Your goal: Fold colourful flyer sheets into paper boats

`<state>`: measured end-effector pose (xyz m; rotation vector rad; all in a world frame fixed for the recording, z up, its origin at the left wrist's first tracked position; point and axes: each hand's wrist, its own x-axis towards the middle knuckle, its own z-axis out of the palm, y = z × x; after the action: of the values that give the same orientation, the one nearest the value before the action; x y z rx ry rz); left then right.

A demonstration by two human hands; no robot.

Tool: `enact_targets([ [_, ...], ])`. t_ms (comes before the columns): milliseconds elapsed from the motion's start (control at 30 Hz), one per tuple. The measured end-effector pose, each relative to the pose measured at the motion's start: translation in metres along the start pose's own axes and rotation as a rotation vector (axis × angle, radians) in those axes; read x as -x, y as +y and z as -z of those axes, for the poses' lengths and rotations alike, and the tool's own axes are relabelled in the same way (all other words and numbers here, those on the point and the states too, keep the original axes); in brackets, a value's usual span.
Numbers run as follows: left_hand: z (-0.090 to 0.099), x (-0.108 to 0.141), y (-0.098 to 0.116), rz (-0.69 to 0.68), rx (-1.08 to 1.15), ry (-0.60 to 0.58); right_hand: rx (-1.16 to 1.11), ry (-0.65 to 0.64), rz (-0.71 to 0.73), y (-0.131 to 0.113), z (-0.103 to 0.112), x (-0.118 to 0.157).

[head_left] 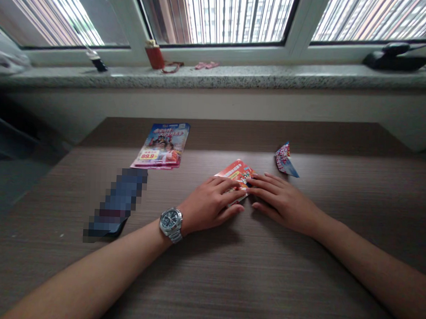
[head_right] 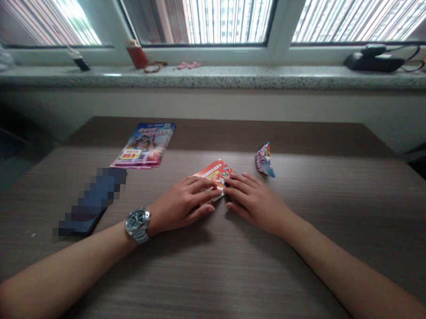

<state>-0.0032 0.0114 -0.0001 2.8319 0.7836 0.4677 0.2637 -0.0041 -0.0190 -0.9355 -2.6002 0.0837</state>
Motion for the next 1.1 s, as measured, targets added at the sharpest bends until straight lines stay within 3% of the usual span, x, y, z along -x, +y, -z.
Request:
enact_targets([
  [233, 0.0001, 0.0020, -0.0043, 0.017, 0.015, -0.048, -0.115, -0.064, 0.033, 0.0061, 0.0004, 0.0023],
  [567, 0.0001, 0.0022, 0.0015, 0.027, -0.066, -0.037, -0.072, 0.056, -0.010, 0.0079, 0.0032, 0.0008],
  [900, -0.0024, 0.0009, -0.0036, 0.045, 0.056, 0.017, -0.143, -0.060, 0.049, 0.0077, -0.0024, 0.0041],
  [1100, -0.0085, 0.0018, -0.0033, 0.030, 0.057, 0.024, -0.201, 0.024, 0.034, 0.0047, -0.0004, 0.0010],
])
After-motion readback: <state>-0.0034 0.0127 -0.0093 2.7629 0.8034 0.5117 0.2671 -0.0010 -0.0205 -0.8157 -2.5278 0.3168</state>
